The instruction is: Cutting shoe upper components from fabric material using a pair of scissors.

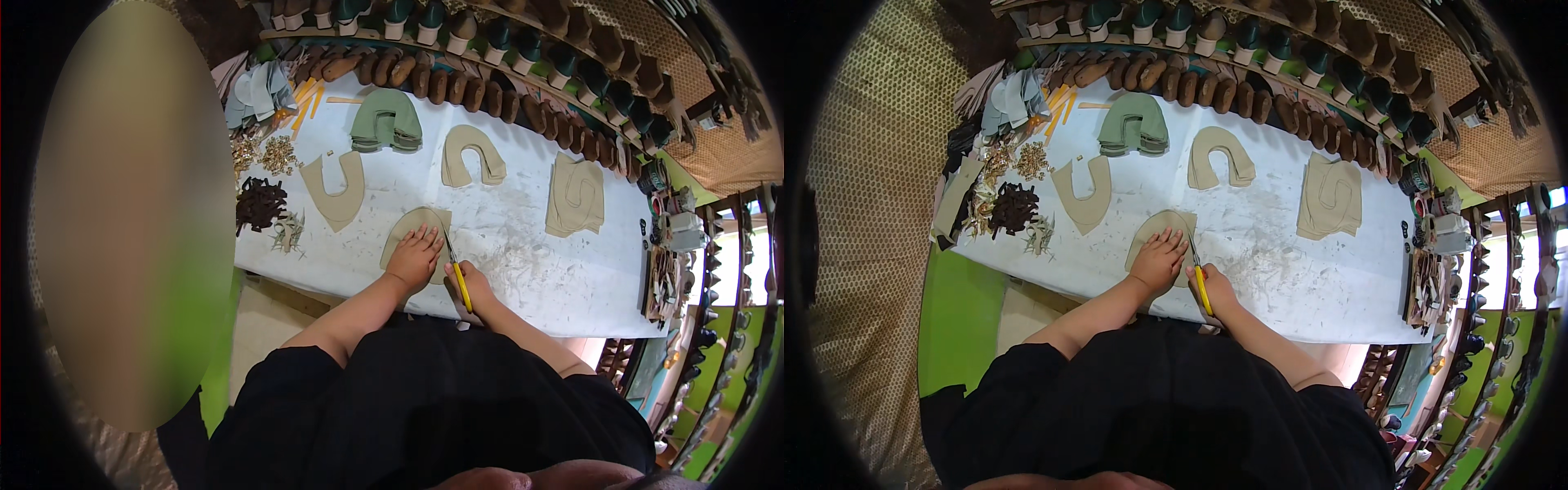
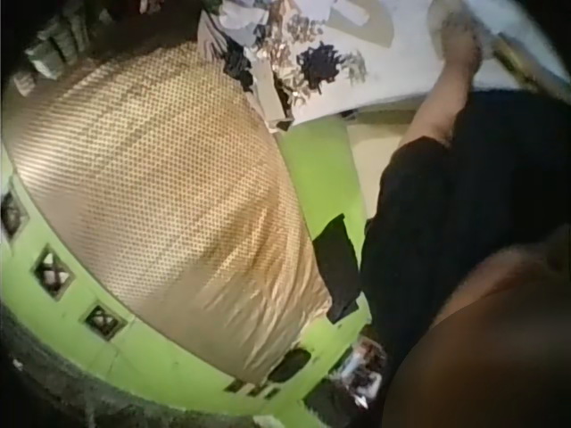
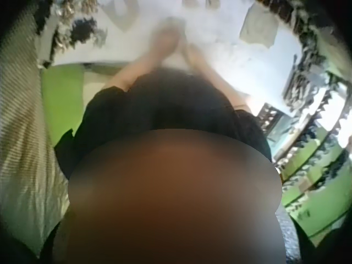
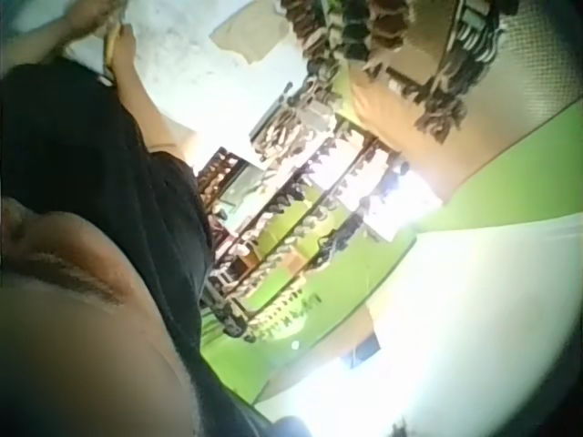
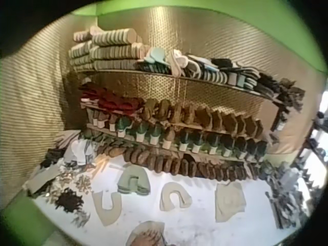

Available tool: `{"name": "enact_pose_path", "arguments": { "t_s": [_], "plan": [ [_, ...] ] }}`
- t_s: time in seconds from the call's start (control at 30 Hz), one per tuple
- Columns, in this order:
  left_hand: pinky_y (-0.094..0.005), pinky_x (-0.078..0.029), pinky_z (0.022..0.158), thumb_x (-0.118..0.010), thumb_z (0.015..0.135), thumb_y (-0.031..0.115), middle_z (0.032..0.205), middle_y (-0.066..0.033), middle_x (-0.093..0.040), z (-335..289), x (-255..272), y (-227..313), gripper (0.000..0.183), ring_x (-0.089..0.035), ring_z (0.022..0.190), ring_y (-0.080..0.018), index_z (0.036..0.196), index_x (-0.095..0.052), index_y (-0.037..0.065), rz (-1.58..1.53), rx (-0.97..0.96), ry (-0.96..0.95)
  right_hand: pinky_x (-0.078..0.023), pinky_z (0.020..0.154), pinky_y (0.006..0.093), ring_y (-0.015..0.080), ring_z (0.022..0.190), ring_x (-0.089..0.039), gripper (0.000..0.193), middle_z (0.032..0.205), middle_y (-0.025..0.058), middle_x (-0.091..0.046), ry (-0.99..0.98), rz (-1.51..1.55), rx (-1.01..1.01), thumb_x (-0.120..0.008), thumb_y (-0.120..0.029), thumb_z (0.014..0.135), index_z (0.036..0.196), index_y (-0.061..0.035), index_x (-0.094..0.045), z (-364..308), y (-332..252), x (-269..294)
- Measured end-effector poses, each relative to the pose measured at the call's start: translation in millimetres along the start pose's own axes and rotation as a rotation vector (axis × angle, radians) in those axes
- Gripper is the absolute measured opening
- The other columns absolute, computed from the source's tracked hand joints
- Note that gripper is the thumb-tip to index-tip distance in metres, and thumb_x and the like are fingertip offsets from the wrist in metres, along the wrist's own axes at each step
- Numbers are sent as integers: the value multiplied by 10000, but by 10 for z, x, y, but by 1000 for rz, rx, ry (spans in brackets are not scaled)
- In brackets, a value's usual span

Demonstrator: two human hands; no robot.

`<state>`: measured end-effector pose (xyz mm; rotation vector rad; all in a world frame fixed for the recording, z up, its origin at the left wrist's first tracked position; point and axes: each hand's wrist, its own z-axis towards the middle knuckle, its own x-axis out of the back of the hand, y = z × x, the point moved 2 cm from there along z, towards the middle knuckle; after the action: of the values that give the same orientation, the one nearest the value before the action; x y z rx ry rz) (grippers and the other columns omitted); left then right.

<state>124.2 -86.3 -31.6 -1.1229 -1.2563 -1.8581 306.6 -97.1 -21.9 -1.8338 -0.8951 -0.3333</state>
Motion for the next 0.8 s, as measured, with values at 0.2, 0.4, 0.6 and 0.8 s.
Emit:
{"name": "enact_pose_path", "arguments": {
  "t_s": [0.2, 0.4, 0.6, 0.8],
  "plan": [
    [-468, -327, 1136, -576, 923, 237, 1437, -116, -525, -11, -23, -19, 380, -456, 1360, -312, 1284, -630, 130, 7, -7, -19, -505, 756, 444, 439, 866, -644, 614, 871, 260, -663, -27, -29, 25, -514, -582, 955, 1028, 23, -589, -47, -47, 50],
    [-472, -320, 1141, -584, 908, 234, 1442, -112, -519, -11, -14, -12, 389, -447, 1368, -309, 1282, -630, 140, 0, -11, -22, -509, 796, 452, 449, 930, -651, 666, 928, 288, -667, -82, 9, -59, -535, -608, 928, 1064, 42, -590, -9, -134, 115],
    [-477, -328, 1133, -597, 900, 220, 1436, -113, -523, -11, 2, -12, 385, -455, 1359, -318, 1275, -634, 143, -28, -18, 3, -507, 796, 462, 456, 933, -649, 661, 939, 296, -666, -70, -49, -31, -546, -602, 924, 1058, 43, -591, 74, -90, 106],
    [-486, -337, 1125, -609, 895, 209, 1436, -114, -523, -16, -28, -27, 382, -460, 1353, -326, 1271, -633, 141, -24, -17, 11, -507, 780, 463, 456, 898, -647, 626, 900, 287, -664, -84, -65, -24, -554, -588, 924, 1025, 28, -602, 78, -87, 166]
  ]
}}
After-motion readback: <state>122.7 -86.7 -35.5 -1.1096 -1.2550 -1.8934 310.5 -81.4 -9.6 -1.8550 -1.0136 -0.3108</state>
